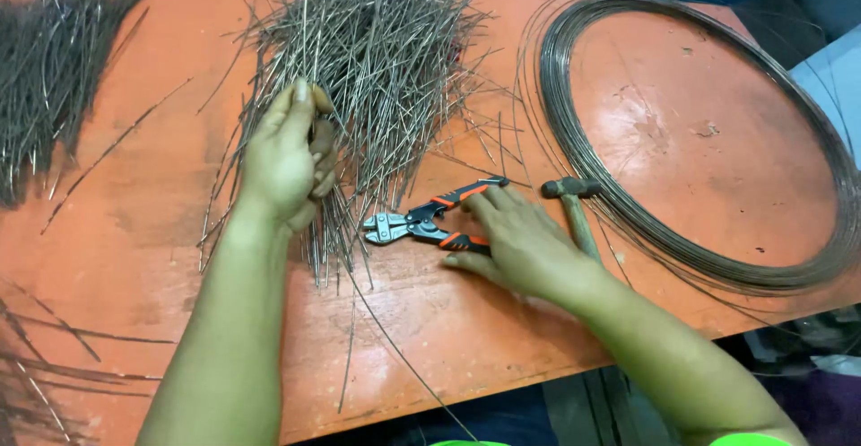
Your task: Cutting thin metal wires into smaller pieces using wire cutters on a workbench.
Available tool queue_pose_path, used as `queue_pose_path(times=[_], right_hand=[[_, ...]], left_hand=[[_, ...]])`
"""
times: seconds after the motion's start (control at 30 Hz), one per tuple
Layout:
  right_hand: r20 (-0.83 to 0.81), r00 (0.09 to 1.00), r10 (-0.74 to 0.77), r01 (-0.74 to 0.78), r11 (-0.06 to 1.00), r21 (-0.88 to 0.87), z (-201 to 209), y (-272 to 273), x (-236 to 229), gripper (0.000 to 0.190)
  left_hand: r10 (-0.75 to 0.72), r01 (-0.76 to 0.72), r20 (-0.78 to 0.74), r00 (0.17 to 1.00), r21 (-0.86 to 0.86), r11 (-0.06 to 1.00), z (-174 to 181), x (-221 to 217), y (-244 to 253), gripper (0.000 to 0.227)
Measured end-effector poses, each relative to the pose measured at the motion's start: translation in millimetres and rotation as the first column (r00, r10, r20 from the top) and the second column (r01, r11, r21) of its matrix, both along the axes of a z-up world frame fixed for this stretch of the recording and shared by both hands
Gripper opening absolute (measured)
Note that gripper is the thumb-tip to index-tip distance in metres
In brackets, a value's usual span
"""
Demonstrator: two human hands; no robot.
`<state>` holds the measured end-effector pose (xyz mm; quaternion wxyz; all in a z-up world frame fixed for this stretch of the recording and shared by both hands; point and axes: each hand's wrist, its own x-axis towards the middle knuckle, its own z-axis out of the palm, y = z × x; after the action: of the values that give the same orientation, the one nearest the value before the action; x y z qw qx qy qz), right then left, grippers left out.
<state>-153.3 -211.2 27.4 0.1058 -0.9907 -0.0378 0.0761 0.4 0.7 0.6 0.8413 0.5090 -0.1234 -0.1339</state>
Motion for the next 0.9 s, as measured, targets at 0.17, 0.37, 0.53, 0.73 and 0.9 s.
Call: queue_pose_path(times=[0.17, 0.37, 0.53, 0.73, 0.9], right_hand=[[-0.124, 0.992, 0.034, -0.038, 0.999, -0.029, -21, -10, 13, 0.044], [-0.138, 0.988, 0.064, -0.064, 0.998, 0.005, 9, -18, 21, 0.033], [-0.062, 0.993, 0.102, -0.095, 0.990, 0.101, 35, -18, 23, 0.032], [-0.072, 0.901, 0.427, -0.391, 0.873, 0.291, 29, -18, 30, 0.025], [-0.063, 0.778, 0.625, -0.573, 0.747, 0.338, 42, -15, 42, 0.051]], left_hand=[[-0.027, 0.023, -0.065, 0.998, -0.068, 0.997, -1, 1, 0, 0.026], [-0.077, 0.067, -0.147, 0.986, -0.076, 0.995, 3, 2, 6, 0.025], [-0.100, 0.077, -0.163, 0.982, -0.144, 0.987, 12, -2, 9, 0.026], [-0.145, 0.116, -0.156, 0.977, -0.179, 0.977, 20, -7, 12, 0.025], [-0.174, 0.113, -0.232, 0.957, -0.252, 0.961, 24, -10, 7, 0.022]])
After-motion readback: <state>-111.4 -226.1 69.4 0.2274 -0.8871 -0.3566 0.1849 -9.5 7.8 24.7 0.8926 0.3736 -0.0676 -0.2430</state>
